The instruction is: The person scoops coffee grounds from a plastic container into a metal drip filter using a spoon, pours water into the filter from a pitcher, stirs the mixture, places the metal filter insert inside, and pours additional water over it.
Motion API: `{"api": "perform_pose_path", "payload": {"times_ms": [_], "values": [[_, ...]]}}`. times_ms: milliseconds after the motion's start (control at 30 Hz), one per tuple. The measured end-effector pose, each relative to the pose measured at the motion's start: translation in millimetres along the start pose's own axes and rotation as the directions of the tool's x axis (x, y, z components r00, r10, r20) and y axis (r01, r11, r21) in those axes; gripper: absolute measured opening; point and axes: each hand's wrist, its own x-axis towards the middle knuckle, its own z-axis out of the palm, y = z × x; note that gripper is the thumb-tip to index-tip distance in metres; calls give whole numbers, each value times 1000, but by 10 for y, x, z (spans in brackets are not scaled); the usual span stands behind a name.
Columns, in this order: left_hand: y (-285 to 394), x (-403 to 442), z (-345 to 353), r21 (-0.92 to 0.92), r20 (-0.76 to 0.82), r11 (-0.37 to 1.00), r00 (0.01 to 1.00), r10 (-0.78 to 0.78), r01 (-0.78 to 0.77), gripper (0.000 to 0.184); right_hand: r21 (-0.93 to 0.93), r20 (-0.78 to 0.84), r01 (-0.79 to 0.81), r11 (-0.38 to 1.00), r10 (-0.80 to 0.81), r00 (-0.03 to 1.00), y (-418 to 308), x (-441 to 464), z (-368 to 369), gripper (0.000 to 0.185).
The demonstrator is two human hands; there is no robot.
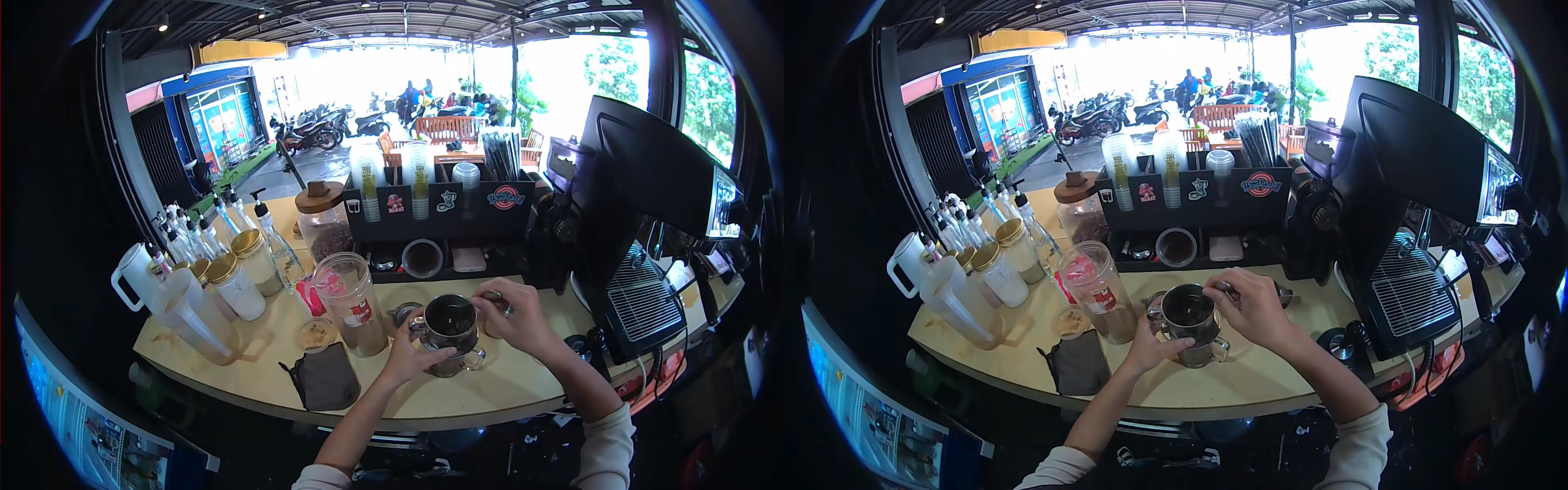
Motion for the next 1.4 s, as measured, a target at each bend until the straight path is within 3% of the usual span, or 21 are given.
{"api": "perform_pose_path", "payload": {"times_ms": [133,300,400,633,700,1133,1233,1333,1400], "values": [[-7,7,0,-21,3,1000,1000,3,-3,82,58,46,-28,998,26,999,-99,-4,-30,6],[-9,10,-5,-5,3,1000,1000,13,-13,83,-172,80,172,970,-160,984,-69,57,-68,6],[-38,2,0,-7,1,1000,1000,1,-1,83,-86,167,124,989,-108,980,-166,31,-61,5],[26,14,-9,-5,27,1000,999,-26,27,82,-178,131,188,966,-166,977,-128,45,-66,7],[-7,16,-1,-6,16,1000,1000,-5,5,81,-97,175,158,983,-139,975,-163,27,-78,8],[-26,1,6,3,-4,1000,1000,26,-26,80,-153,160,157,976,-132,978,-109,48,-45,9],[-1,2,15,-4,-7,999,999,34,-34,79,-89,177,154,984,-136,975,-154,51,-91,8],[5,3,2,-4,9,1000,1000,14,-14,79,-204,212,161,966,-117,970,-155,65,-102,7],[31,-8,10,-10,7,1000,1000,2,-2,79,-162,203,212,964,-178,963,-118,54,-72,7]]}}
